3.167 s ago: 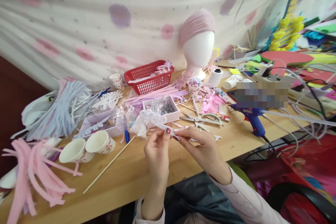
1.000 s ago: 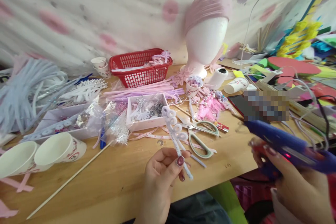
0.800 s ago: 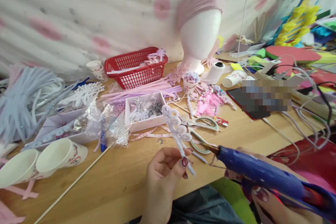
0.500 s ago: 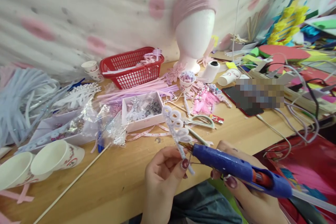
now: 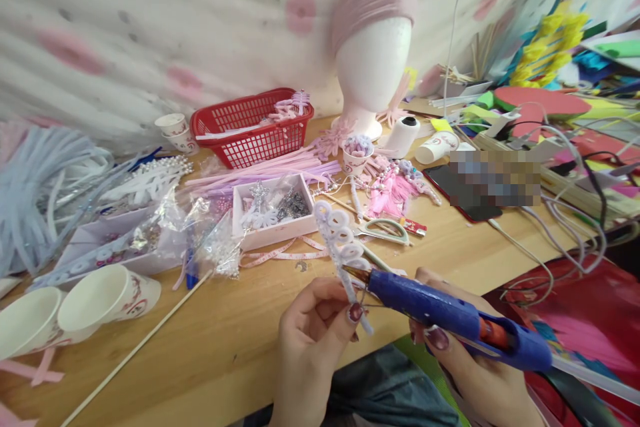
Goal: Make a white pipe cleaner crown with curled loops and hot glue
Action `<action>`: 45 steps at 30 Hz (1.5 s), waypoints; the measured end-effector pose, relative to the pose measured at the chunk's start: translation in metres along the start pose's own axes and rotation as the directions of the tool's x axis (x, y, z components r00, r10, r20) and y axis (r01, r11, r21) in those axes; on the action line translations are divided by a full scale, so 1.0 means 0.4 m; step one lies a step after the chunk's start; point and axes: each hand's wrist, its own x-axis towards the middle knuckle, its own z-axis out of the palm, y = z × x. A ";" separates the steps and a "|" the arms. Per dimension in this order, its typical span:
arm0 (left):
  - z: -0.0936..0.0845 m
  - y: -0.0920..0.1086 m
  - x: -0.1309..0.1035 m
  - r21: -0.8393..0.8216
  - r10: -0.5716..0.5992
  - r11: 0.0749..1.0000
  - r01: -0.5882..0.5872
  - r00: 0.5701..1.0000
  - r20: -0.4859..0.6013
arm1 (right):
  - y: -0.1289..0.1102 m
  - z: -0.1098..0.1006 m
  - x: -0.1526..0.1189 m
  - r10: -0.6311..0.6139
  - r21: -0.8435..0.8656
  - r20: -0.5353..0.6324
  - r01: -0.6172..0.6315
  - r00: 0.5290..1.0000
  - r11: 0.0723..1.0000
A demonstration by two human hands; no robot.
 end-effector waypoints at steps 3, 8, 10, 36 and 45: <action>0.001 0.000 0.001 -0.003 -0.002 1.000 0.002 1.000 0.000 | -0.003 -0.001 -0.001 -0.016 -0.007 -0.025 0.016 1.000 1.000; 0.000 0.000 0.003 0.007 0.013 1.000 -0.013 1.000 0.017 | -0.004 -0.001 -0.006 -0.010 0.021 -0.076 0.011 0.997 1.000; -0.001 0.001 0.004 0.016 0.014 1.000 -0.014 1.000 0.015 | -0.001 -0.001 -0.012 0.000 0.041 -0.087 0.004 0.996 0.999; 0.006 0.014 0.003 -0.015 0.006 1.000 -0.006 1.000 -0.031 | 0.003 -0.025 -0.022 0.023 0.084 0.050 -0.028 0.998 0.996; 0.004 0.004 0.019 0.074 0.037 0.997 -0.034 0.999 -0.034 | -0.002 -0.044 0.005 -0.003 0.101 0.094 -0.006 0.996 0.995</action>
